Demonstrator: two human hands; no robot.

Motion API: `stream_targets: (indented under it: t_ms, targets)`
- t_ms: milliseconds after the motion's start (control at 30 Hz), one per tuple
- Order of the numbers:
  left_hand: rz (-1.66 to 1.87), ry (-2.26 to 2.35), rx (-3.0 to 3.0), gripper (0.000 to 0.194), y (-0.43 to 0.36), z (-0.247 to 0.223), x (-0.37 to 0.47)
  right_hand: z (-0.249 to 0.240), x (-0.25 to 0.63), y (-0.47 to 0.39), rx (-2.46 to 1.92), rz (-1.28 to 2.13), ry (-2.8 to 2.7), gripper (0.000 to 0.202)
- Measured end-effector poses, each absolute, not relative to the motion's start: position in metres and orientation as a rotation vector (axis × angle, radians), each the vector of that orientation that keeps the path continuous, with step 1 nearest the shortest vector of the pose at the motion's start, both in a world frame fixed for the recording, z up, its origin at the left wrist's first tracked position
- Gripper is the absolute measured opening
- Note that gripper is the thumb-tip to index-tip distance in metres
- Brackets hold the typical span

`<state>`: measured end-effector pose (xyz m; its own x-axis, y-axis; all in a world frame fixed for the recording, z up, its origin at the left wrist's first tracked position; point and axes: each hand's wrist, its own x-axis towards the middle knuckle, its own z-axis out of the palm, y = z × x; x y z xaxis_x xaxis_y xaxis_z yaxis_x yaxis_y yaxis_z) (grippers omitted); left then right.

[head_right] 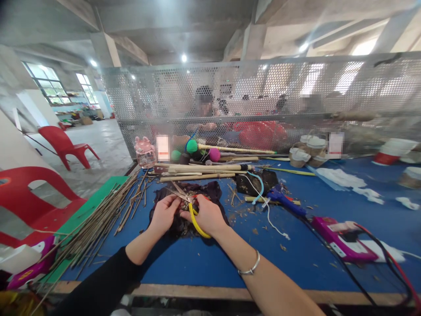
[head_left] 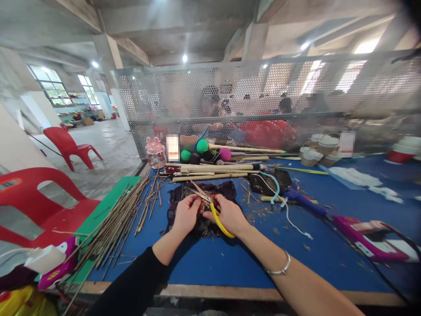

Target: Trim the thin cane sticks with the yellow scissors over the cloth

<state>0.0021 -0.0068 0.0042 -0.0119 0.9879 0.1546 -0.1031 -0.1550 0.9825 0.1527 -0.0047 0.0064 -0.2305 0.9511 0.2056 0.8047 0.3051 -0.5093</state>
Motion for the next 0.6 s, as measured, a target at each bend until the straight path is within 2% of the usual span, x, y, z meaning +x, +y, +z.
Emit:
stream_targets:
  t_ms: [400, 600]
  targets:
    - [1.37, 1.012, 1.035, 0.021, -0.002, -0.006, 0.003, 0.006, 0.153, -0.001, -1.63, 0.308, -2.067, 0.034]
    - [1.355, 0.992, 0.918, 0.027, -0.001, -0.003, 0.003, 0.005, 0.154, 0.001, -1.641, 0.34, -2.064, 0.031]
